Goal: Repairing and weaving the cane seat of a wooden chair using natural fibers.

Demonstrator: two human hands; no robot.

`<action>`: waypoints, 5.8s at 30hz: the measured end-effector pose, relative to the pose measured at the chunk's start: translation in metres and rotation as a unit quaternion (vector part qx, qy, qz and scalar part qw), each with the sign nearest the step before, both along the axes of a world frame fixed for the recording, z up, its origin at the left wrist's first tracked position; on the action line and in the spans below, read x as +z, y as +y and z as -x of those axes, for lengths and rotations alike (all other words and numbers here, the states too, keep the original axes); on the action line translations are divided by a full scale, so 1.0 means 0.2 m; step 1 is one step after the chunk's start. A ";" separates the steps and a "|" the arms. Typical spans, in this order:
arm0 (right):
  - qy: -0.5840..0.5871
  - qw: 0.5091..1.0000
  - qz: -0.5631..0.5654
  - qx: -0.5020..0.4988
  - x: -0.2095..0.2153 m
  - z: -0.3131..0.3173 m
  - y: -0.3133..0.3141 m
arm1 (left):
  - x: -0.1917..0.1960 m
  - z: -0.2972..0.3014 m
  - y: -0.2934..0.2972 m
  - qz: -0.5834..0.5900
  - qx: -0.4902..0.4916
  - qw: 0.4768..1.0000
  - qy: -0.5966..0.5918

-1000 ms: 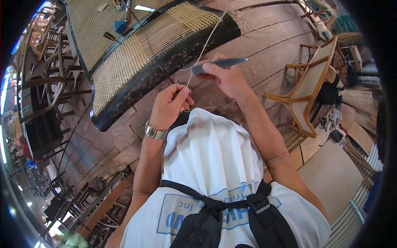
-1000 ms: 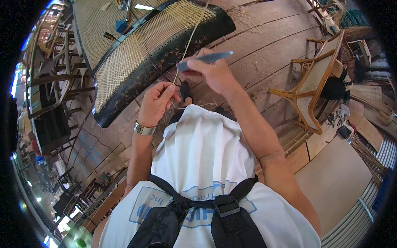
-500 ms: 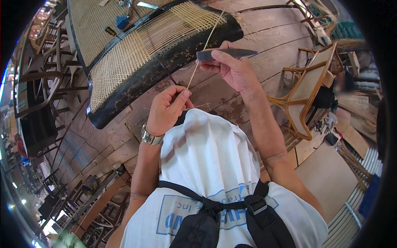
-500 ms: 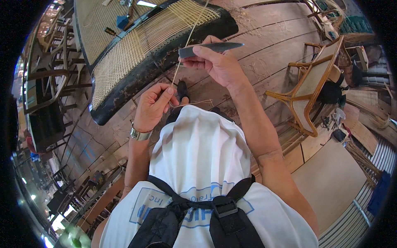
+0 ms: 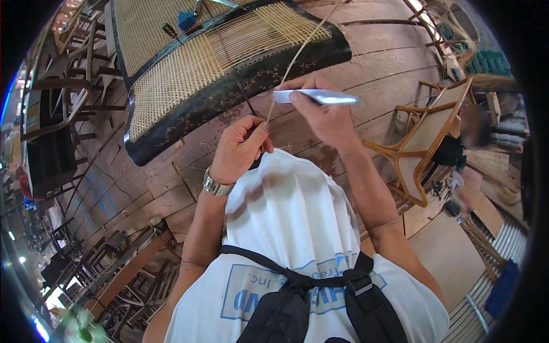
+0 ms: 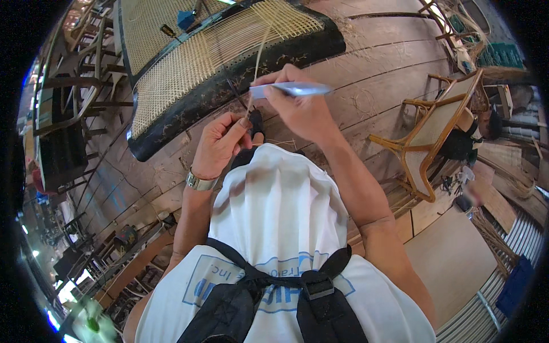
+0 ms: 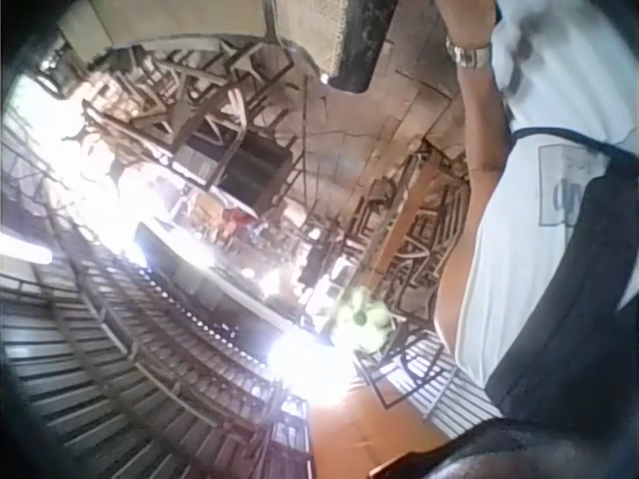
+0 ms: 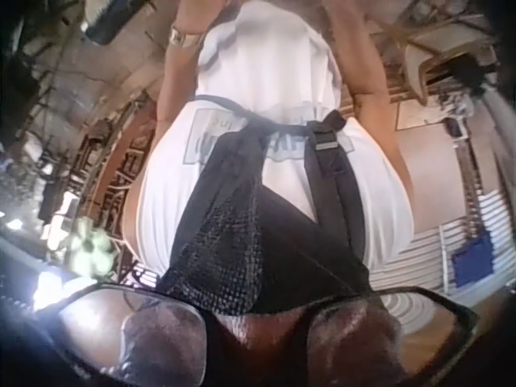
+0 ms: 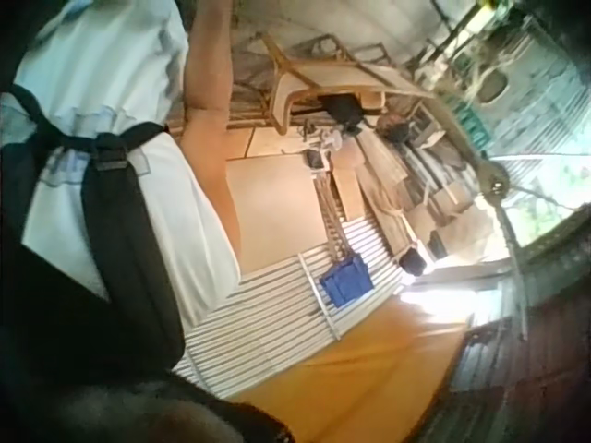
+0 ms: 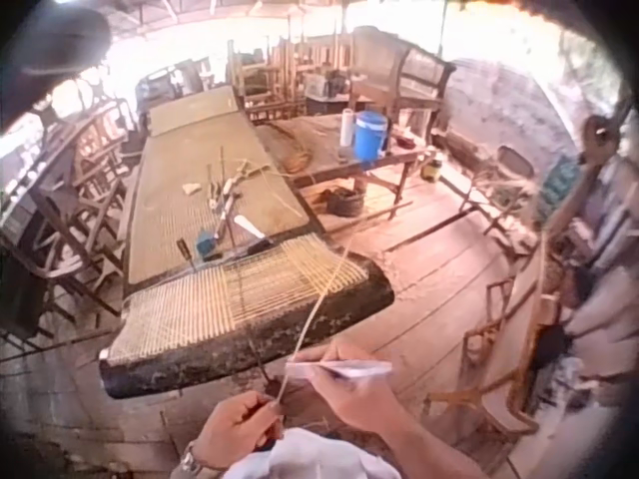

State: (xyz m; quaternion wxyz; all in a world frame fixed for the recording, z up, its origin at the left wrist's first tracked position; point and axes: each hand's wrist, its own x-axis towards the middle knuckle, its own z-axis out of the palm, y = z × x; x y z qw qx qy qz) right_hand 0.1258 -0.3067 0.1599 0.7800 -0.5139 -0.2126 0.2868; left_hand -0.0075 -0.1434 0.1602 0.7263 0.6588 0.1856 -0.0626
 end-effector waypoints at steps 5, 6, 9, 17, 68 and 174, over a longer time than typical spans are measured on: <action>-0.403 0.878 0.256 0.036 -0.44 0.14 -0.07 | 0.23 -0.04 -0.06 0.106 -0.040 0.993 -0.041; -0.386 0.856 0.336 0.082 -0.63 0.11 -0.17 | 0.30 -0.04 -0.07 0.106 -0.045 0.992 -0.055; -0.227 0.747 0.608 0.145 -0.74 0.00 -0.46 | 0.28 -0.03 0.00 0.141 -0.012 0.988 -0.069; -0.227 0.782 0.580 0.023 -0.08 -0.54 -0.31 | -0.23 0.15 0.39 0.063 0.204 0.976 0.033; -0.027 0.461 0.849 -0.256 -0.58 0.14 -2.19 | 0.60 -0.58 1.46 -0.340 -0.129 0.930 -0.061; 0.080 0.954 0.280 -0.077 -0.03 -0.17 0.34 | -0.11 -0.58 0.44 0.232 0.078 0.969 0.026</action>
